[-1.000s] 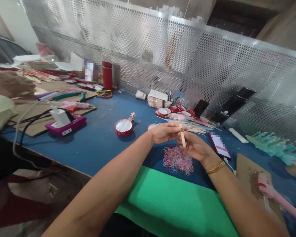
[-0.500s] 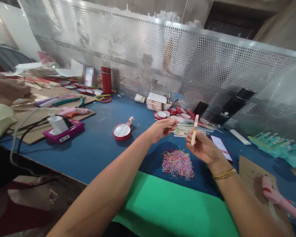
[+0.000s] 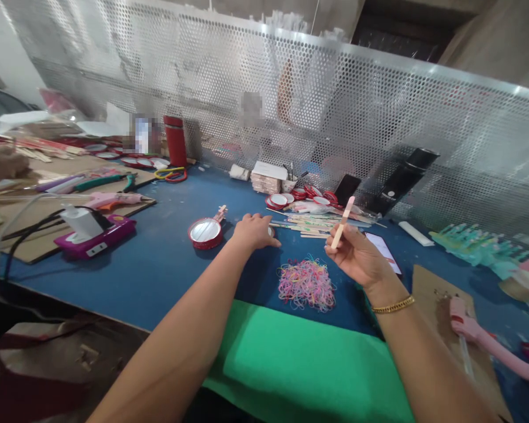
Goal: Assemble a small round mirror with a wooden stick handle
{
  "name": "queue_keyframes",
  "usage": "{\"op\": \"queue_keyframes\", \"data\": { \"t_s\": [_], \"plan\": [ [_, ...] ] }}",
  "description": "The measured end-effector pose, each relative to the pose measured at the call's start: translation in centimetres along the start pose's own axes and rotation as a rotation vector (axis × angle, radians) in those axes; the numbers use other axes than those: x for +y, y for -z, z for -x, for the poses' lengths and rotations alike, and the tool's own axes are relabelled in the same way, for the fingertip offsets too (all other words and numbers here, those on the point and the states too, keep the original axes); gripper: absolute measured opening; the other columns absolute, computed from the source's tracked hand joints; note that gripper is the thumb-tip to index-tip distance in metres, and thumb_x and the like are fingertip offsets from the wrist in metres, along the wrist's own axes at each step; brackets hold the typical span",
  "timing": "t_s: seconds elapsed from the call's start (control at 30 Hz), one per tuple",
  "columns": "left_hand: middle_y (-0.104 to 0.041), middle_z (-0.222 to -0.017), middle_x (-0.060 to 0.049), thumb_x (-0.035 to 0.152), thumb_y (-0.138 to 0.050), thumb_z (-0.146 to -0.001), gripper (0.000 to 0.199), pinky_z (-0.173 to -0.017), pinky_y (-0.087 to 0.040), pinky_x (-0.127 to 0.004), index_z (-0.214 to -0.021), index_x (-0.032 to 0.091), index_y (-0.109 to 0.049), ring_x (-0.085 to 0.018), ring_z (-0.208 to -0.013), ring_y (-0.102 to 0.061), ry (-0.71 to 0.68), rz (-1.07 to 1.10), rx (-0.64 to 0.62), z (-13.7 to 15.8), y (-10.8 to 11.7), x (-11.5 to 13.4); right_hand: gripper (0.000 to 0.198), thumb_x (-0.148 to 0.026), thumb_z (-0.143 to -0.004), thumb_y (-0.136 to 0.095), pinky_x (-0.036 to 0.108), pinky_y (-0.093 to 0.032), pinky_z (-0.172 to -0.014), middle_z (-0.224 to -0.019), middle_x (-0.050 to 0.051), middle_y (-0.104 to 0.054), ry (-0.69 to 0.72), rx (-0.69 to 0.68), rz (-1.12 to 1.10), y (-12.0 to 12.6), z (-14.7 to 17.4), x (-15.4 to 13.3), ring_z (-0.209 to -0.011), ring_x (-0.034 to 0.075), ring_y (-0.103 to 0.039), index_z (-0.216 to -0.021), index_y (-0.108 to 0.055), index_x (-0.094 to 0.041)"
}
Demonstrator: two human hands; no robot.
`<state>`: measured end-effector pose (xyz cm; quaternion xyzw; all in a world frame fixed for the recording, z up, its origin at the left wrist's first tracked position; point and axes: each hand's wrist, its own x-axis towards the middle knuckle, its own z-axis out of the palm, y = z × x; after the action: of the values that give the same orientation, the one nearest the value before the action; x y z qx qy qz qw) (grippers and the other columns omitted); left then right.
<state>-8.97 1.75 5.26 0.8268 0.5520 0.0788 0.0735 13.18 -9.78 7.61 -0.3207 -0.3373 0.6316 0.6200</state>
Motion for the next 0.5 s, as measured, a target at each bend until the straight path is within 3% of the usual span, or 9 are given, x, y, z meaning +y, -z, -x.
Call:
{"op": "queue_keyframes", "data": {
  "t_s": [0.07, 0.17, 0.3, 0.4, 0.5],
  "plan": [
    [-0.05, -0.129, -0.018, 0.067, -0.069, -0.049, 0.094, -0.099, -0.031, -0.044, -0.128, 0.019, -0.049, -0.038, -0.121, -0.041, 0.05, -0.038, -0.057, 0.2, 0.0, 0.2, 0.021, -0.029, -0.066, -0.078, 0.02, -0.044, -0.052, -0.069, -0.005, -0.054, -0.001, 0.017, 0.01, 0.0, -0.1, 0.2, -0.058, 0.005, -0.046, -0.078, -0.062, -0.021],
    [-0.051, -0.126, -0.019, 0.063, -0.069, -0.053, 0.081, -0.098, -0.033, -0.044, -0.119, 0.016, -0.056, -0.038, -0.119, -0.042, 0.073, -0.044, -0.085, 0.3, 0.3, 0.3, 0.021, -0.03, -0.067, -0.078, 0.02, -0.044, -0.051, -0.071, -0.005, -0.055, 0.011, 0.026, 0.043, 0.1, -0.3, 0.4, -0.058, 0.005, -0.047, -0.077, -0.062, -0.021],
    [-0.053, -0.123, -0.018, 0.048, -0.077, -0.051, 0.078, -0.096, -0.035, -0.041, -0.118, 0.014, -0.052, -0.035, -0.117, -0.046, 0.064, 0.006, -0.05, 0.5, 0.6, 0.6, 0.02, -0.031, -0.068, -0.077, 0.021, -0.045, -0.05, -0.074, -0.003, -0.058, 0.024, 0.044, 0.097, 0.3, -0.5, 0.6, -0.06, 0.006, -0.049, -0.079, -0.063, -0.021],
    [-0.053, -0.121, -0.017, 0.039, -0.082, -0.046, 0.089, -0.091, -0.039, -0.038, -0.122, 0.015, -0.043, -0.032, -0.111, -0.052, 0.057, 0.153, -0.023, 0.7, 0.5, 1.3, 0.02, -0.032, -0.069, -0.075, 0.02, -0.045, -0.05, -0.073, -0.002, -0.058, 0.031, 0.06, 0.131, 0.4, -0.5, 0.8, -0.06, 0.006, -0.049, -0.082, -0.064, -0.021],
    [-0.057, -0.111, -0.013, 0.036, -0.083, -0.044, 0.093, -0.081, -0.043, -0.034, -0.123, 0.015, -0.04, -0.027, -0.099, -0.056, -0.01, 0.456, -0.034, 0.9, 0.2, 2.5, 0.022, -0.032, -0.069, -0.076, 0.019, -0.045, -0.05, -0.071, -0.003, -0.057, 0.045, 0.079, 0.158, 0.3, -0.6, 1.0, -0.06, 0.006, -0.049, -0.083, -0.064, -0.021]
  ]
}}
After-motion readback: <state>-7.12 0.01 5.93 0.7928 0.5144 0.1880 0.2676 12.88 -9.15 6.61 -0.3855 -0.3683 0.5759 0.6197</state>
